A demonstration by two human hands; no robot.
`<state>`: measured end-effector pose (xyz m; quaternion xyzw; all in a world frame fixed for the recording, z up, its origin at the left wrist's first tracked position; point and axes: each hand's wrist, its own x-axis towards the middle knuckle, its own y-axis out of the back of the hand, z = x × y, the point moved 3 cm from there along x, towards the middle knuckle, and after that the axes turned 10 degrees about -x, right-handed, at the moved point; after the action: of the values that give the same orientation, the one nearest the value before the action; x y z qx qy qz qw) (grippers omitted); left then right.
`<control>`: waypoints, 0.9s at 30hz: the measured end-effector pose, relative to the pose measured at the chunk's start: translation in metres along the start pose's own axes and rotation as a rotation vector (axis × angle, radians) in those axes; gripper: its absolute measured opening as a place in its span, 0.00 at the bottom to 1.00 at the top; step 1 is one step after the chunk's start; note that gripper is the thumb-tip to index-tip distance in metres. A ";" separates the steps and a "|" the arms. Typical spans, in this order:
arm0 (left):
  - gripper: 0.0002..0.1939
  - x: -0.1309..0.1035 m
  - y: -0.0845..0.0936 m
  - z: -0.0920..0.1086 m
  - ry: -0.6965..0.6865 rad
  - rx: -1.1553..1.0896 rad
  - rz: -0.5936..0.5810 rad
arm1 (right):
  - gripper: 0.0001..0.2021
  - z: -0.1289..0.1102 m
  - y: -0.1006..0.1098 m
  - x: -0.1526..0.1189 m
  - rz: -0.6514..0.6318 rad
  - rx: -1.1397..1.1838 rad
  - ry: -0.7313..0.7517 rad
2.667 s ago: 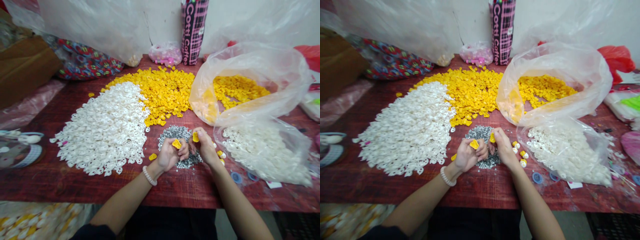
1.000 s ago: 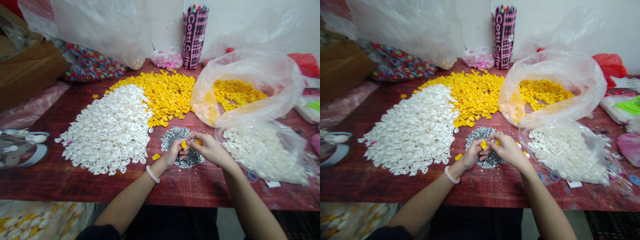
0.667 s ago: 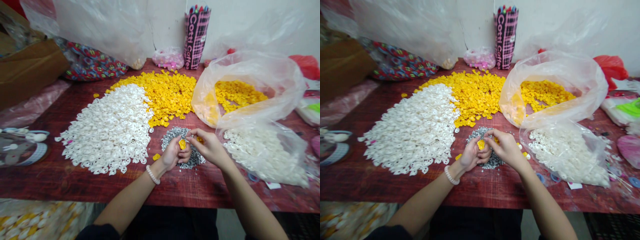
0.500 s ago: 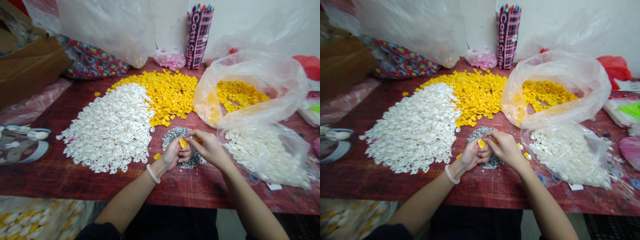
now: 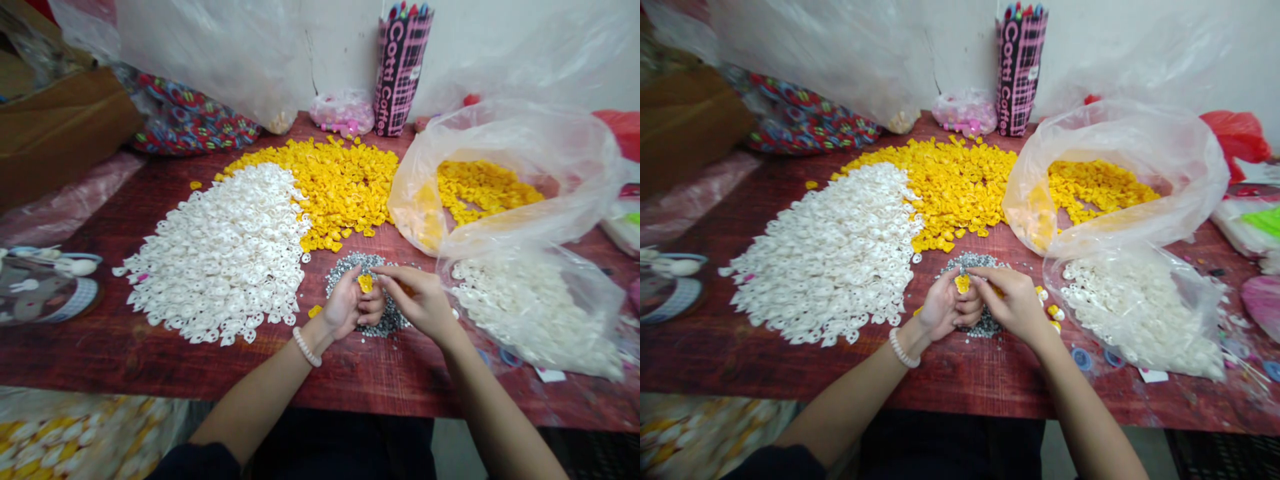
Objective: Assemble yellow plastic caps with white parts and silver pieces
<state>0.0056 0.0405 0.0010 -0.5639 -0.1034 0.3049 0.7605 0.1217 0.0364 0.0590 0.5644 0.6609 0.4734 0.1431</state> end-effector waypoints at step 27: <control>0.09 0.004 -0.003 -0.003 -0.336 0.117 0.096 | 0.13 0.013 0.025 0.002 -0.199 -0.126 0.131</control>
<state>0.0116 0.0403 0.0018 -0.4643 -0.1841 0.4365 0.7484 0.1454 0.0426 0.0726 0.4537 0.6905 0.5335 0.1811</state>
